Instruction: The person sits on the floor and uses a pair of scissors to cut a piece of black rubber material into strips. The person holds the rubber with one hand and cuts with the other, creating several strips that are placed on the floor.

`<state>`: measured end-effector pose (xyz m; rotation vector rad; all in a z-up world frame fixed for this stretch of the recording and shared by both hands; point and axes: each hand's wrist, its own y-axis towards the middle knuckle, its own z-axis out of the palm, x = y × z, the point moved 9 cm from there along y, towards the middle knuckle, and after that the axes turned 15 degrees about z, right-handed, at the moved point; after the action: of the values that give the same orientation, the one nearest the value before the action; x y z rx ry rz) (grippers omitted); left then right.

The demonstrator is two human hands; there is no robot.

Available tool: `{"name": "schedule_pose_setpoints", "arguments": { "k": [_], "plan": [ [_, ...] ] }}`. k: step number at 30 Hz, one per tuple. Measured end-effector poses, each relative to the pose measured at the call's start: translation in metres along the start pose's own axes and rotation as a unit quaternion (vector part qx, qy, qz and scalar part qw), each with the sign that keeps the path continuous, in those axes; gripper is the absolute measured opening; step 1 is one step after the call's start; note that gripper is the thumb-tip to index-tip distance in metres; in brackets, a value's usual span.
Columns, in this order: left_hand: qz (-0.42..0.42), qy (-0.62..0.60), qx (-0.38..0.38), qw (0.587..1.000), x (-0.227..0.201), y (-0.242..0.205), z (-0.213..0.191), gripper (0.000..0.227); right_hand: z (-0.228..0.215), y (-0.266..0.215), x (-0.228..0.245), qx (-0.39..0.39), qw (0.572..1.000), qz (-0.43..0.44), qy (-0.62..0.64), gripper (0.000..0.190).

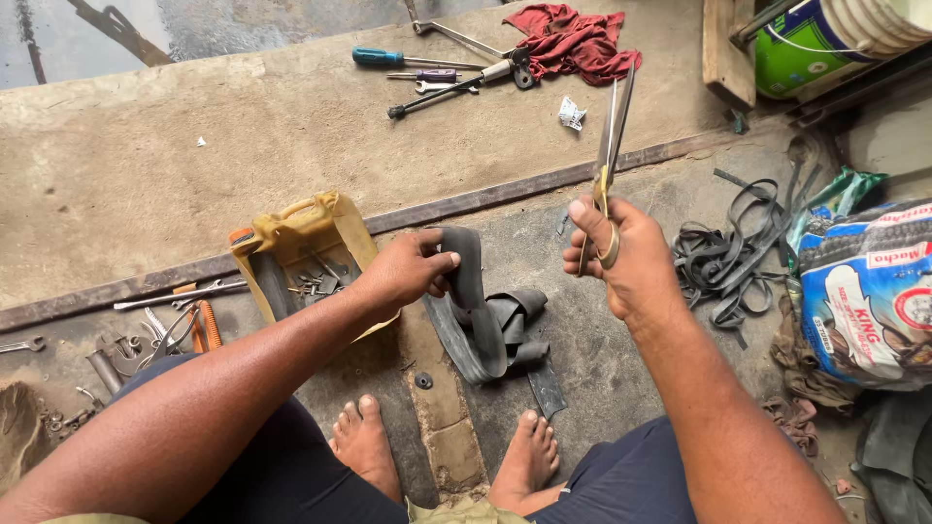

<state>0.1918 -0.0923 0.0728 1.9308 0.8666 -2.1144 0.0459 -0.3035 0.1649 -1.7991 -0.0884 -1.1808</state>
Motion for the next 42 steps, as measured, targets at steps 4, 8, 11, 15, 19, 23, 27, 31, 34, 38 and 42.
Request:
{"name": "schedule_pose_setpoints", "arguments": {
  "k": [4, 8, 11, 15, 19, 23, 27, 31, 34, 38, 42],
  "plan": [
    [-0.023, -0.011, -0.016, 1.000, 0.000, 0.005, -0.013, 0.020, -0.002, 0.011, -0.005, -0.001, 1.000, 0.015, 0.007, 0.048],
    [-0.009, -0.015, 0.007, 1.000, -0.006, 0.005, -0.008, 0.020, -0.008, 0.016, -0.012, -0.006, 1.000, 0.024, -0.001, 0.050],
    [-0.016, 0.034, 0.029, 0.999, -0.007, 0.001, -0.004, 0.020, -0.012, 0.016, -0.018, -0.008, 0.999, 0.032, -0.007, 0.050],
    [-0.027, 0.035, 0.032, 0.998, -0.008, -0.008, 0.000, 0.021, -0.017, 0.012, -0.018, -0.011, 1.000, 0.026, -0.005, 0.048],
    [0.015, -0.012, -0.022, 1.000, -0.021, -0.009, -0.002, 0.024, -0.021, -0.006, -0.013, -0.010, 1.000, -0.004, 0.005, 0.048],
    [0.025, -0.081, -0.095, 0.992, -0.046, -0.010, -0.014, 0.027, -0.014, -0.029, 0.005, -0.033, 0.998, -0.044, -0.015, 0.050],
    [0.072, -0.114, -0.147, 0.980, -0.075, -0.016, -0.003, 0.032, -0.006, -0.064, 0.017, -0.049, 0.994, -0.085, -0.040, 0.050],
    [-0.035, -0.160, -0.156, 0.974, -0.053, -0.034, 0.029, 0.035, 0.001, -0.083, 0.003, -0.084, 0.985, -0.064, -0.140, 0.048],
    [0.056, -0.267, -0.120, 0.955, -0.056, -0.032, 0.040, 0.036, 0.007, -0.084, -0.022, -0.083, 0.987, -0.047, -0.128, 0.047],
    [0.058, -0.316, -0.168, 0.932, -0.052, -0.019, 0.010, 0.039, 0.019, -0.083, -0.052, 0.005, 0.998, -0.059, -0.019, 0.054],
    [0.085, -0.333, -0.165, 0.924, -0.071, -0.007, -0.023, 0.044, 0.042, -0.097, -0.056, 0.056, 0.966, -0.173, -0.183, 0.062]
  ]
}}
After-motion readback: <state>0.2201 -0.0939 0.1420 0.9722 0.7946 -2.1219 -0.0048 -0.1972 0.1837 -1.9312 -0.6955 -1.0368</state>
